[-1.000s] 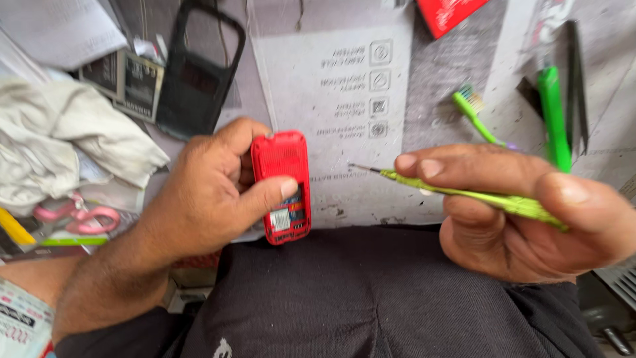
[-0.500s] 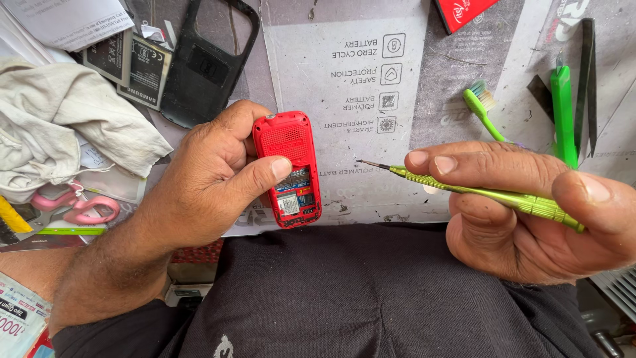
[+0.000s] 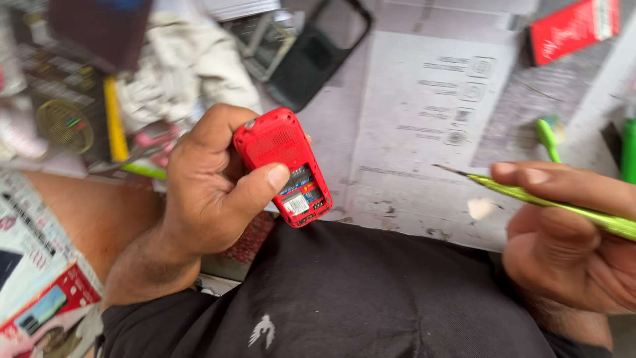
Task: The person uses a green precision screwdriver to adjust internal components of a red mobile phone with the back cover removed. They then reassemble the phone, power it on, and navigate the menu to verify functionality.
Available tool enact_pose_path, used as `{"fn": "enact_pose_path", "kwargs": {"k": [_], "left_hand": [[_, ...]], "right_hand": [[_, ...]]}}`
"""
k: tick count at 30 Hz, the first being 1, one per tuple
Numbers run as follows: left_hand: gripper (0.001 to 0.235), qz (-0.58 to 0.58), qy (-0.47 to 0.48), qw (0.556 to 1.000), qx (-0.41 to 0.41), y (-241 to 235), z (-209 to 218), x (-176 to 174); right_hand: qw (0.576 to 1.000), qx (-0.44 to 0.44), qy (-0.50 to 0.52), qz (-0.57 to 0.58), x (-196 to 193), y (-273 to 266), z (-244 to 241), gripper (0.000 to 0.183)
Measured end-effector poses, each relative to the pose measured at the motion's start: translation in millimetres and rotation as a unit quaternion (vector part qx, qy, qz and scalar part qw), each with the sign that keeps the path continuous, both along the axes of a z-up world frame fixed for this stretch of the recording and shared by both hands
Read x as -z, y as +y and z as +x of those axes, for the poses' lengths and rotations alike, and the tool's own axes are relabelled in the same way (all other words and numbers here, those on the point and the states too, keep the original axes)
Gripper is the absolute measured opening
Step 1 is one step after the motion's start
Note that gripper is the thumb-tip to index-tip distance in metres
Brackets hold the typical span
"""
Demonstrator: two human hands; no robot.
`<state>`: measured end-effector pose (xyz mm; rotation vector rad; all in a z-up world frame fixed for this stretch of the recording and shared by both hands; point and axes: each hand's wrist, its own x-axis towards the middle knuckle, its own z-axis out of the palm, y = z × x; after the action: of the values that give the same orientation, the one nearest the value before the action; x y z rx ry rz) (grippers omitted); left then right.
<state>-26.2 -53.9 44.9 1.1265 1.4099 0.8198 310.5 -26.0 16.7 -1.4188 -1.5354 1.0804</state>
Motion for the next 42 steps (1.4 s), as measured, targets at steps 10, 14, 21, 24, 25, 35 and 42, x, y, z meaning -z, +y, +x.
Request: {"fn": "enact_pose_path", "kwargs": {"k": [10, 14, 21, 24, 25, 35, 42], "left_hand": [[0.023, 0.009, 0.008, 0.994, -0.108, -43.7, -18.1, -18.1], [0.021, 0.017, 0.016, 0.993, -0.112, -51.0, -22.5, -17.0], [0.021, 0.025, 0.005, 0.992, -0.119, -55.8, -27.3, -12.9], [0.022, 0.014, 0.002, 0.991, -0.131, -56.2, -28.1, -12.0], [0.023, 0.014, 0.0, 0.991, -0.133, -56.2, -28.4, -11.7], [0.022, 0.013, -0.012, 0.992, -0.128, -55.3, -29.9, -6.7], [0.023, 0.003, 0.008, 0.996, -0.089, -48.7, -31.2, -1.7]], "right_hand": [[0.993, 0.082, 0.059, 0.061, 40.9, -7.2, -4.0, 0.043], [0.993, 0.081, 0.062, 0.065, 45.6, -11.0, 1.0, 0.042], [0.992, 0.085, 0.058, 0.07, 44.0, -15.0, 5.8, 0.041], [0.992, 0.084, 0.059, 0.073, 43.6, -14.5, 6.5, 0.04], [0.992, 0.083, 0.059, 0.072, 43.4, -14.8, 6.9, 0.04], [0.992, 0.08, 0.061, 0.077, 44.8, -14.3, 8.0, 0.039], [0.991, 0.09, 0.058, 0.084, 46.8, -13.4, 10.1, 0.038]]}}
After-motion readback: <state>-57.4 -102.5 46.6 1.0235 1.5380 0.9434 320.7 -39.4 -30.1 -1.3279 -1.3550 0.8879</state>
